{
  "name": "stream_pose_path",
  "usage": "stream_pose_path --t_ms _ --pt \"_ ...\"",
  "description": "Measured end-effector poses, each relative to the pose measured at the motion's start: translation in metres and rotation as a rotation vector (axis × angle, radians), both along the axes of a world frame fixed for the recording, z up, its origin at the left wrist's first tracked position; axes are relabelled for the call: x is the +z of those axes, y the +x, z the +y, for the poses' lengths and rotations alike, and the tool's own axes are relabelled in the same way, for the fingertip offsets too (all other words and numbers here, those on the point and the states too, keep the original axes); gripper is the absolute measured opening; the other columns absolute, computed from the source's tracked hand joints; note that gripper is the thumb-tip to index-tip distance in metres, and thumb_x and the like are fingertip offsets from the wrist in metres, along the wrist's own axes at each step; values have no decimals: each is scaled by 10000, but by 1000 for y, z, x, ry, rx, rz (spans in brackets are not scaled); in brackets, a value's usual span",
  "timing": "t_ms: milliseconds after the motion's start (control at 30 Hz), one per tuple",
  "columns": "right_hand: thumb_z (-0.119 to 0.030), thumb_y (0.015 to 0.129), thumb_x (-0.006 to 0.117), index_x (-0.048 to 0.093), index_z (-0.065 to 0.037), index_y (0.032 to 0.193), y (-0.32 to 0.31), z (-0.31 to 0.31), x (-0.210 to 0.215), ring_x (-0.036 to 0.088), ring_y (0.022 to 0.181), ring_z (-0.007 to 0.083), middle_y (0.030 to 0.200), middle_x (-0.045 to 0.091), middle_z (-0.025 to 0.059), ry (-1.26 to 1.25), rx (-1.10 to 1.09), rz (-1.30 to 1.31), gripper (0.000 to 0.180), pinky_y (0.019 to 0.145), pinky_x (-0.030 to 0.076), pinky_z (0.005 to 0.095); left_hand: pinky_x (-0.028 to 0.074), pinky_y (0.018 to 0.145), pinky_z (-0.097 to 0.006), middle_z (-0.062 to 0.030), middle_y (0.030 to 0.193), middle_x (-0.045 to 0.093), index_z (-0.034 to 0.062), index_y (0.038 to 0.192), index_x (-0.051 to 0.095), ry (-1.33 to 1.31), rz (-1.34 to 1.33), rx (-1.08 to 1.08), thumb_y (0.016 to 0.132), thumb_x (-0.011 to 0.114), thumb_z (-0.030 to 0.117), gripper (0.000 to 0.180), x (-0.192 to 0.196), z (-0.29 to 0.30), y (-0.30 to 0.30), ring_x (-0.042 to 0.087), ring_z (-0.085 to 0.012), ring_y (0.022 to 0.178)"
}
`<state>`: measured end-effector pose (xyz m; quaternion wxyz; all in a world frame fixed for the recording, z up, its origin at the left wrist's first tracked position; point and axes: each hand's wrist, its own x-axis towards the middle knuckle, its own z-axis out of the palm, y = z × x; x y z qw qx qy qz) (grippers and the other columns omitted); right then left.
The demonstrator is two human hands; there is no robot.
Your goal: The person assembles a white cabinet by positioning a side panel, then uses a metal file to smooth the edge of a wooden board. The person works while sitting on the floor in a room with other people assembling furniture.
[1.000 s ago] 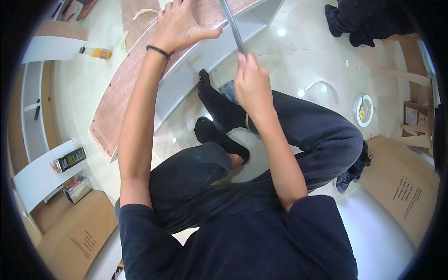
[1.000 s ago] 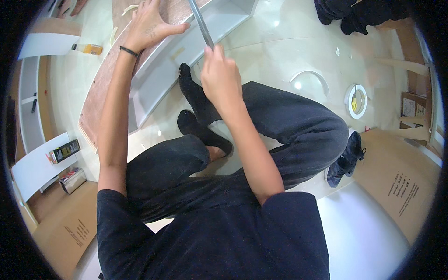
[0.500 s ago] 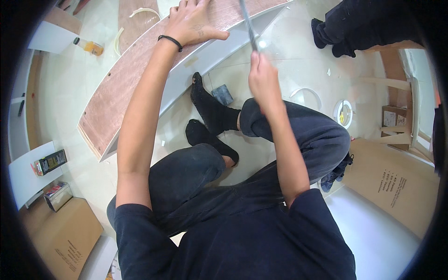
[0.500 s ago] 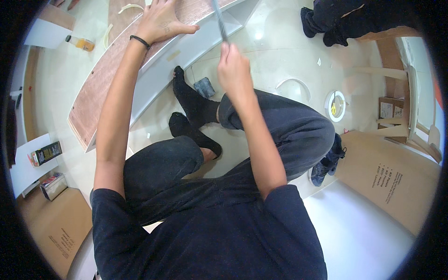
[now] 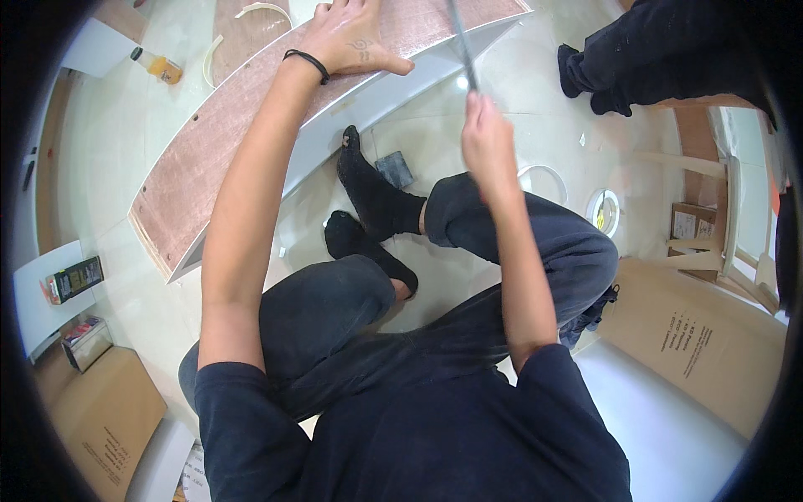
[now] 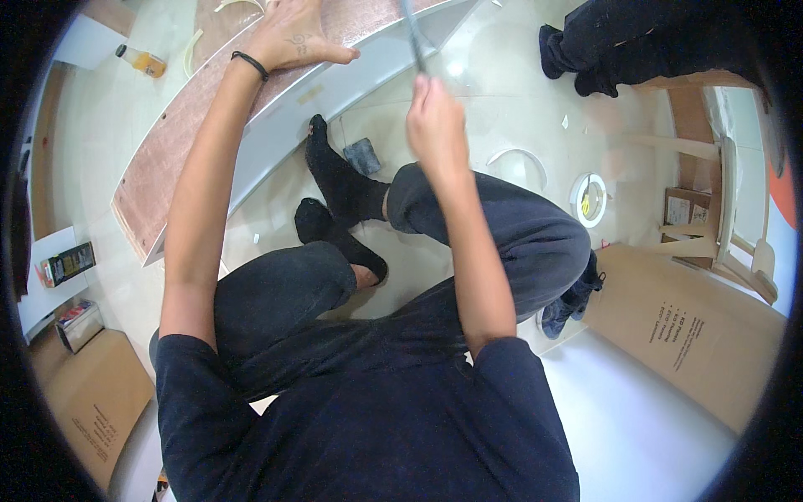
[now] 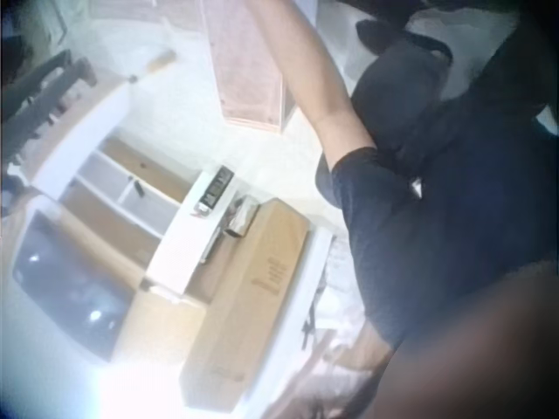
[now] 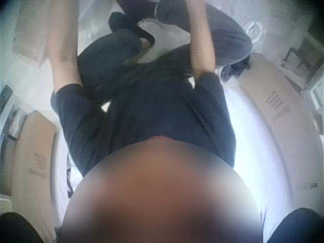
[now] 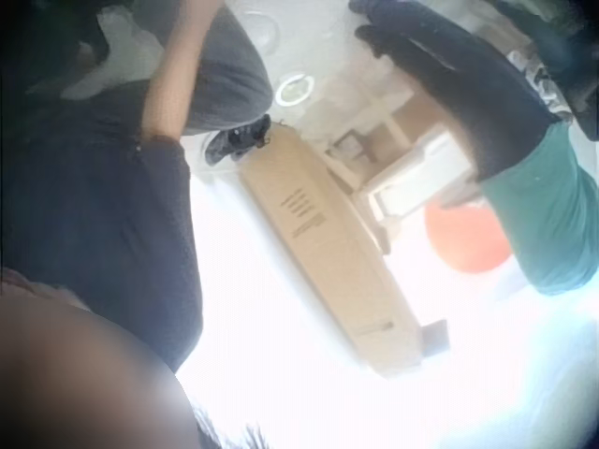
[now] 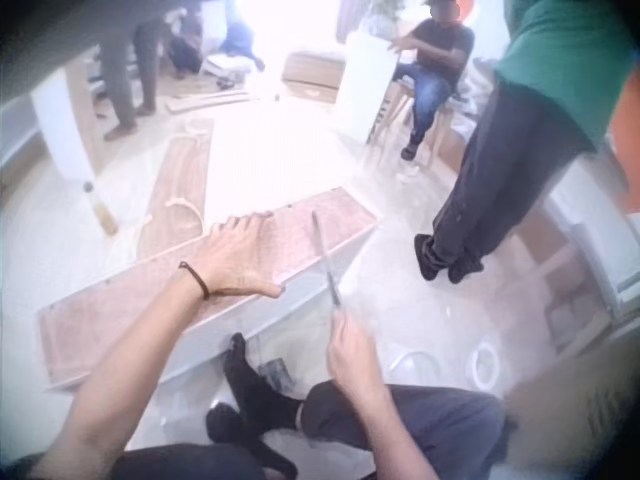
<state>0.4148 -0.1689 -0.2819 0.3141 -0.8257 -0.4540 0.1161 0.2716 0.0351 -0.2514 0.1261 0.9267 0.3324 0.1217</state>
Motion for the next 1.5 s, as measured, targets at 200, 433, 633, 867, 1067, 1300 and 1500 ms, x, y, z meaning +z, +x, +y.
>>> stream_pose_path --t_ms 200,433,633,867,1067,1300,1500 --pt "-344 1066 373 533 36 930 -43 -28 12 537 844 560 831 573 351 -137 -14 143 434 705 415 558 363 1078 -550 -314 1389 454 -40 1447 343 55 39 24 535 821 664 1247 2 -6 0 434 -471 1299" --pt "-328 1053 372 580 38 1022 6 11 5 585 879 558 857 602 380 -23 -6 -33 422 758 459 583 385 1059 -528 -294 1333 512 -16 1415 385 -27 12 32 542 830 608 1162 12 -8 3 482 -463 1248" --pt "-303 1049 391 557 42 998 -40 -10 14 581 884 558 846 603 374 -115 -3 103 386 758 452 589 397 1050 -521 -293 1302 537 -7 1418 377 44 -62 7 537 848 566 1151 4 -10 -1 510 -457 1220" --pt "-280 1050 393 563 37 991 -44 22 16 588 870 556 844 610 362 -2 24 80 365 757 444 598 396 1051 -518 -300 1297 537 -5 1432 345 -17 -86 42 516 861 567 1197 8 -5 -1 509 -459 1219" --pt "-318 1053 382 575 40 1013 -29 10 6 594 887 553 867 622 359 -57 -55 25 408 762 456 591 389 1056 -521 -313 1306 527 -11 1440 333 -1 -94 10 512 872 564 1218 6 -15 2 500 -462 1230" --pt "-300 1051 398 573 20 985 -35 -6 7 580 891 558 855 609 364 -46 33 60 371 769 449 593 368 1067 -525 -309 1291 538 -16 1445 329 5 -65 41 519 860 576 1221 7 -10 -4 503 -462 1224" --pt "-302 1047 400 577 35 972 0 29 10 579 927 547 884 604 369 2 -8 -25 388 786 450 578 380 1054 -525 -309 1288 541 -11 1446 334 -39 -71 22 504 863 570 1226 9 -14 6 507 -462 1221"
